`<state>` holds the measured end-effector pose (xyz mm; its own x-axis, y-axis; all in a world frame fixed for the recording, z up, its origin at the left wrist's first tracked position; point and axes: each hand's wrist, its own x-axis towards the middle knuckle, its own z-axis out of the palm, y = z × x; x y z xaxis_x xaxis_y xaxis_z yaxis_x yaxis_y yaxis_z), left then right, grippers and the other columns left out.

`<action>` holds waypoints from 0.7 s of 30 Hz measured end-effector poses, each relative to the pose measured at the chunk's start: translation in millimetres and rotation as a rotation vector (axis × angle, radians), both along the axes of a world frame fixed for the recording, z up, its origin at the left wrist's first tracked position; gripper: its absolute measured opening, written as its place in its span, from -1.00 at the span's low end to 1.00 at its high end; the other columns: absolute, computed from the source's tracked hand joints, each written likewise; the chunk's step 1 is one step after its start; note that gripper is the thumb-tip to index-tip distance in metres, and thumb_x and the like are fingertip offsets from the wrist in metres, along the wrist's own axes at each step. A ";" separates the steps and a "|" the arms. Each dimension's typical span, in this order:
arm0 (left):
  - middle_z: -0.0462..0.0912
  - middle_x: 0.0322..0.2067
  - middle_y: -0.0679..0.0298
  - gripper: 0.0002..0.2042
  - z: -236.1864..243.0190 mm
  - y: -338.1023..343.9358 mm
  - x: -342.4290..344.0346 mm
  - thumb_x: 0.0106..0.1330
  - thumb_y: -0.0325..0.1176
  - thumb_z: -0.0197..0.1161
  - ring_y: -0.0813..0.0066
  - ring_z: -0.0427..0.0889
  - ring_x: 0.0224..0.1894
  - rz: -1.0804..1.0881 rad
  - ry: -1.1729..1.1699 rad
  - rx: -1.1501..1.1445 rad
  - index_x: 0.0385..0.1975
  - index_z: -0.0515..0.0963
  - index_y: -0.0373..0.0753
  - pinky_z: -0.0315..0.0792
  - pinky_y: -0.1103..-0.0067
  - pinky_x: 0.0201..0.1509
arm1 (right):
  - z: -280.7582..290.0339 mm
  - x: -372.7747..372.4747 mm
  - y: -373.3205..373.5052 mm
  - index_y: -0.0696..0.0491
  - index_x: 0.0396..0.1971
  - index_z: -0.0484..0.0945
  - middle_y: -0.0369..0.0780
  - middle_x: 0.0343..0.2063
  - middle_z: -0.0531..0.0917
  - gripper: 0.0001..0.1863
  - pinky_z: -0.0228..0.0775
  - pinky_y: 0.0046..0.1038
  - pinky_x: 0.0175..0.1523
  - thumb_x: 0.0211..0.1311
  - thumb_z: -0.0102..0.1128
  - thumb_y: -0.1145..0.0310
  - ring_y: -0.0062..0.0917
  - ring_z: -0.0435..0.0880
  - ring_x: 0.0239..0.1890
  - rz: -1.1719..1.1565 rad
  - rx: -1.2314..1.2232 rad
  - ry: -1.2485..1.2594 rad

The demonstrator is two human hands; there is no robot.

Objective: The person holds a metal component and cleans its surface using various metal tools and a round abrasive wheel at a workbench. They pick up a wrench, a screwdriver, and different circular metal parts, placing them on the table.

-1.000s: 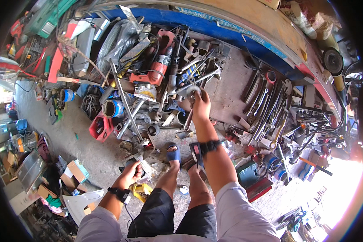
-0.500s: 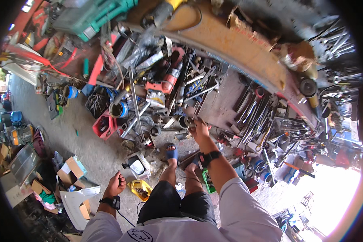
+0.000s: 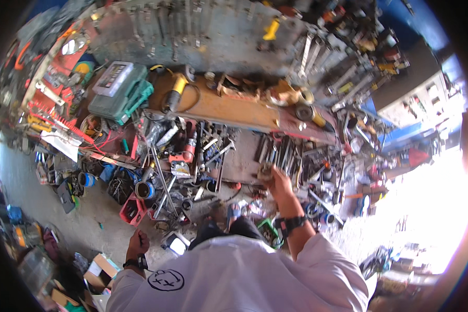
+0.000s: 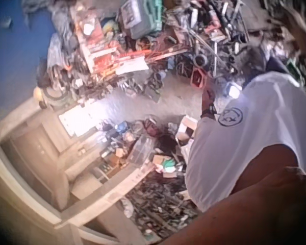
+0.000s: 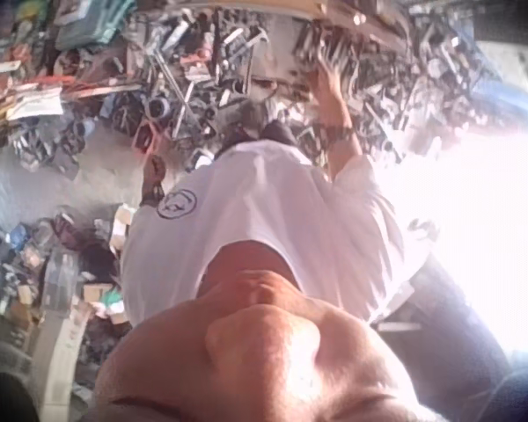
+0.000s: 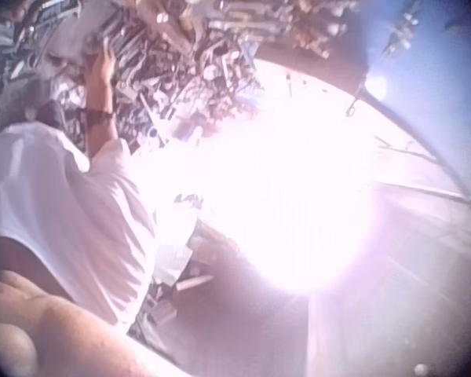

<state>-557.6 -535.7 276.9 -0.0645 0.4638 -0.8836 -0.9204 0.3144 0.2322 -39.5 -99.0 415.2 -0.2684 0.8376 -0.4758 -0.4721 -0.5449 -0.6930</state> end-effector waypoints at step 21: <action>0.27 -0.63 0.47 -0.57 44.9 -20.6 183.7 0.50 0.07 0.01 0.62 0.32 -0.64 0.510 -0.024 0.198 -0.61 0.33 -0.02 0.08 0.66 -0.72 | 114.5 -1.0 139.7 0.09 0.14 0.47 -0.36 -0.21 0.55 -0.60 0.46 -0.57 -0.11 0.31 0.23 0.56 -0.67 0.54 -0.22 0.505 0.424 0.260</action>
